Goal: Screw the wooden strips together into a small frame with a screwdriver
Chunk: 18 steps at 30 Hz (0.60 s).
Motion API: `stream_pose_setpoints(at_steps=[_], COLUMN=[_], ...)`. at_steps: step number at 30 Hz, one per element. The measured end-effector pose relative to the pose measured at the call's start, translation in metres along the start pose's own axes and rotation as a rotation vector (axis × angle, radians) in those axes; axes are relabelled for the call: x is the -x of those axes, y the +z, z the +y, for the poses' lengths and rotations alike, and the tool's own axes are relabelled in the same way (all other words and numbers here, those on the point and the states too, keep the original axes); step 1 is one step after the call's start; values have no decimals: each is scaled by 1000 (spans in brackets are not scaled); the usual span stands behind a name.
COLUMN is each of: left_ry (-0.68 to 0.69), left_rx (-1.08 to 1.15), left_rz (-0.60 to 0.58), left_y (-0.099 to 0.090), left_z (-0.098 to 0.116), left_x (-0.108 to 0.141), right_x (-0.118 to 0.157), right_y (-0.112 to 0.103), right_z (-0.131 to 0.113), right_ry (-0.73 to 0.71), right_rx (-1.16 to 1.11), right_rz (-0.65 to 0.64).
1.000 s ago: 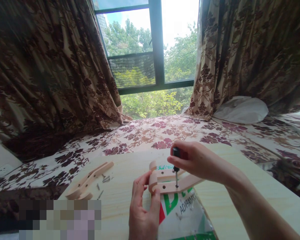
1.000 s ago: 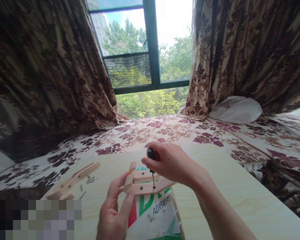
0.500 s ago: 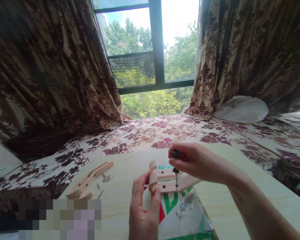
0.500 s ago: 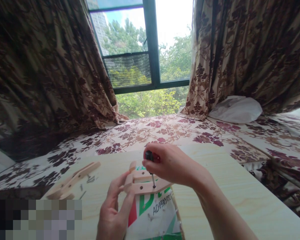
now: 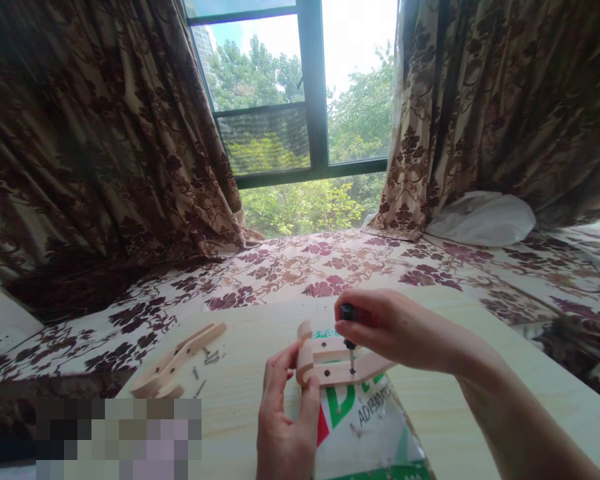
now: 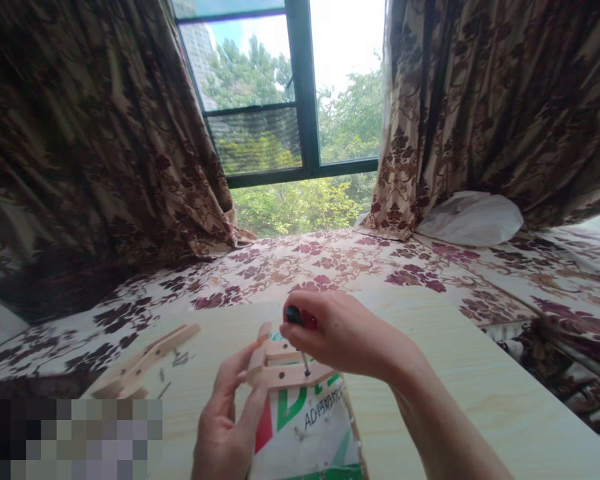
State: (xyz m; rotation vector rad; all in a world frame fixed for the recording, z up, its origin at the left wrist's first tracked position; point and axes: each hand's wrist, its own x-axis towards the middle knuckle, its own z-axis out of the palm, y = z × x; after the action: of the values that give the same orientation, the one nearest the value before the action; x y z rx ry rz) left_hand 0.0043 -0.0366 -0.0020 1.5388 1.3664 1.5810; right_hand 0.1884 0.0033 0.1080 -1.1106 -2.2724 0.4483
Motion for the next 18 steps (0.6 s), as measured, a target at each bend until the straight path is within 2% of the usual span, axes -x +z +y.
stream_pose_setpoints(at_steps=[7, 15, 18], left_ry=[6, -16, -17], left_rx=[0, 1, -2], left_rz=[-16, -29, -24], left_y=[1, 1, 0], left_z=[-3, -4, -4], left_x=[0, 1, 1], right_x=[-3, -1, -2], right_y=[6, 0, 3], right_z=[10, 1, 6], right_ry=[103, -2, 28], right_rx=[68, -69, -64], right_rz=[76, 26, 51])
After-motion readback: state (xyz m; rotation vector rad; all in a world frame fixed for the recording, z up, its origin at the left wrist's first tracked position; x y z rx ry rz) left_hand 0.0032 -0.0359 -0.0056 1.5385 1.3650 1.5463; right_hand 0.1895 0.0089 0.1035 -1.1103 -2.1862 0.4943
